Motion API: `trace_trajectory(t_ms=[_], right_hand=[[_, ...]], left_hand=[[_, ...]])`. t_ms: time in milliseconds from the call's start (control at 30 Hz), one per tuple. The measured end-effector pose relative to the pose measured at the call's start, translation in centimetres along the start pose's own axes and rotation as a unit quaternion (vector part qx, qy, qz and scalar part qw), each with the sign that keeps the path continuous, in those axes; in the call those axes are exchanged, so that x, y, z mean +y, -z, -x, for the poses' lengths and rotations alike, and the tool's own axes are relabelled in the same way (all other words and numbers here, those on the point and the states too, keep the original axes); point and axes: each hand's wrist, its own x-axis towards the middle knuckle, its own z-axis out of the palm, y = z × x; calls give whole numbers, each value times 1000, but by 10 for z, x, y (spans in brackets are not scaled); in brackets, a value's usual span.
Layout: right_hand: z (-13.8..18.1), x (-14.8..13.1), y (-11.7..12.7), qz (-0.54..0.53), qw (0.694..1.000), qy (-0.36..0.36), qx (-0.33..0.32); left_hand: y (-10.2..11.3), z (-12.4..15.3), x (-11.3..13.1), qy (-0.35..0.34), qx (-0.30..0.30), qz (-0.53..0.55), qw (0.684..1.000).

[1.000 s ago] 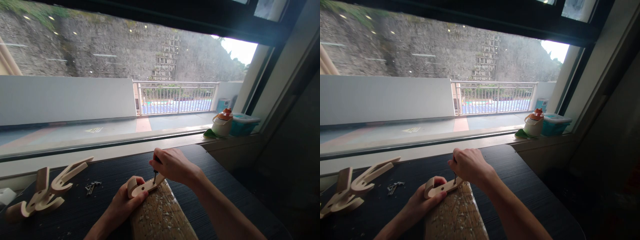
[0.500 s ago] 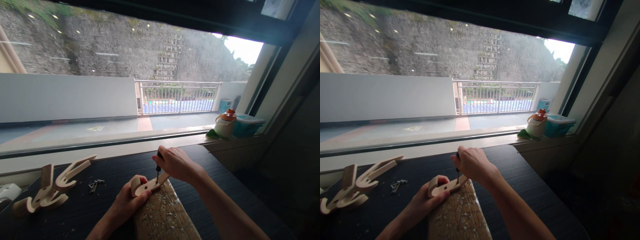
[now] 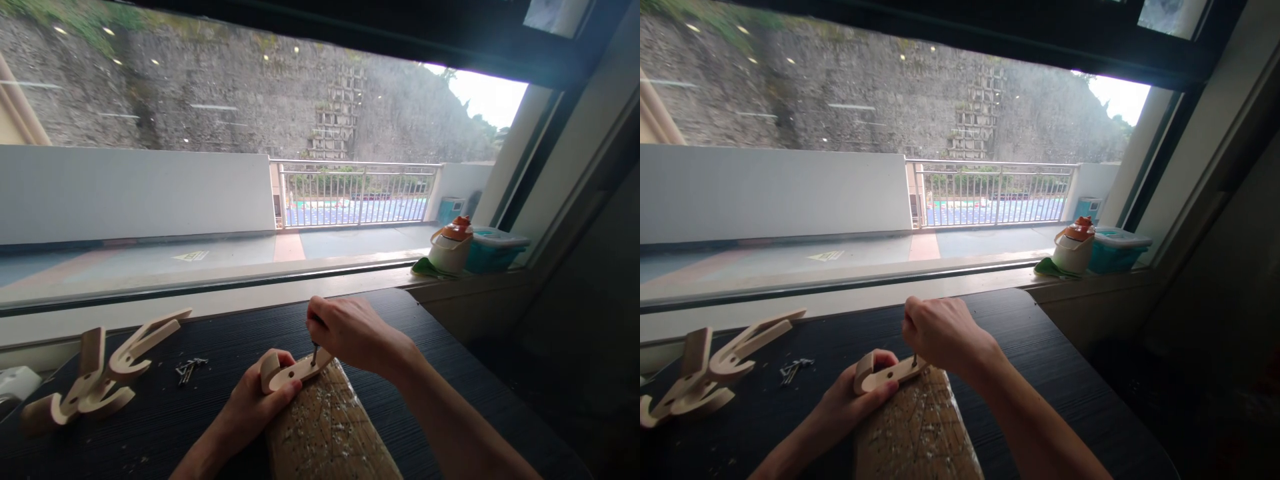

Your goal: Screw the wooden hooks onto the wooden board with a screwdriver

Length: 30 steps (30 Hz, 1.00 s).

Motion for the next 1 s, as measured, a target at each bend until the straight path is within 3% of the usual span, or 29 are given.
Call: trace_trajectory(t_ms=[300, 633, 1000], right_hand=[[-5, 3, 0, 19, 998, -64, -13], [5, 6, 6, -47, 999, 23, -10], [2, 14, 6, -50, 998, -36, -27]], left_hand=[[0, 0, 1, 2, -3, 11, 1000], [-1, 1, -1, -3, -1, 13, 1000], [0, -1, -1, 11, -13, 1, 1000]])
